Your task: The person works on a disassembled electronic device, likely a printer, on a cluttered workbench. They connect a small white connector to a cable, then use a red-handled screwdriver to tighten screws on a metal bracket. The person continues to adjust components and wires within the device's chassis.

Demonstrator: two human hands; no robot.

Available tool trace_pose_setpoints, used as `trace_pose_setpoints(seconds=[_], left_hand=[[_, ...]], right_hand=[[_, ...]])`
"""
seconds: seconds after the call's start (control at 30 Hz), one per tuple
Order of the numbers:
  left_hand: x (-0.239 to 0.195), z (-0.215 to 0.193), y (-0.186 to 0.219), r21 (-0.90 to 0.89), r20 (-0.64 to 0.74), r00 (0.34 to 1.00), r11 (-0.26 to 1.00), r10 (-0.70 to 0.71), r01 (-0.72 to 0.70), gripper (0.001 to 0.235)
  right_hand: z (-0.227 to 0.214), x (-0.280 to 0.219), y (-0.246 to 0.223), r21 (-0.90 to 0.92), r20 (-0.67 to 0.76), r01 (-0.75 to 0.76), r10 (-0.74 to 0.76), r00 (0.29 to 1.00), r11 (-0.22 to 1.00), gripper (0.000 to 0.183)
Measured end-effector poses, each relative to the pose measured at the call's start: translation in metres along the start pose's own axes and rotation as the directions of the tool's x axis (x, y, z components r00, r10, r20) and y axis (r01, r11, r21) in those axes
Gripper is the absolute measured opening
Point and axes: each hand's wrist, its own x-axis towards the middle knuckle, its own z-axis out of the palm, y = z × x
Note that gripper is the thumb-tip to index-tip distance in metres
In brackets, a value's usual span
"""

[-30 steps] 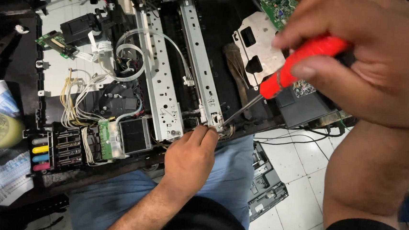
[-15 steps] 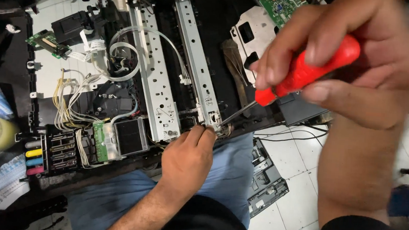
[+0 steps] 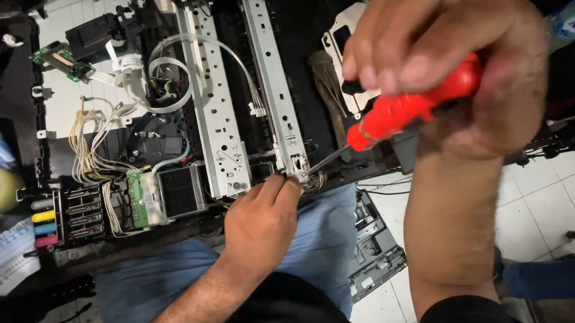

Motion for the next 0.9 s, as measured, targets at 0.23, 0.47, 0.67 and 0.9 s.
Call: trace_pose_setpoints(seconds=[0.23,0.47,0.67,0.9], left_hand=[[0.000,0.000,0.000,0.021,-0.006,1.000,1.000,0.006,-0.005,0.021],[-0.005,0.003,-0.003,0.018,0.048,0.999,1.000,0.004,-0.005,0.009],[-0.008,0.001,-0.002,0.011,0.126,0.991,0.999,-0.039,0.038,0.016],[0.005,-0.012,0.012,0.023,0.203,0.972,0.993,-0.115,0.113,0.033]], right_hand=[[0.038,0.009,0.002,0.344,-0.021,-0.045,0.056,0.998,0.938,0.038],[0.024,0.008,0.016,0.327,-0.124,0.058,-0.018,0.992,0.943,0.036],[0.033,0.006,0.001,0.393,-0.051,-0.098,0.128,0.990,0.915,0.030],[0.029,0.009,0.013,0.327,-0.111,0.127,-0.096,0.989,0.936,0.039]])
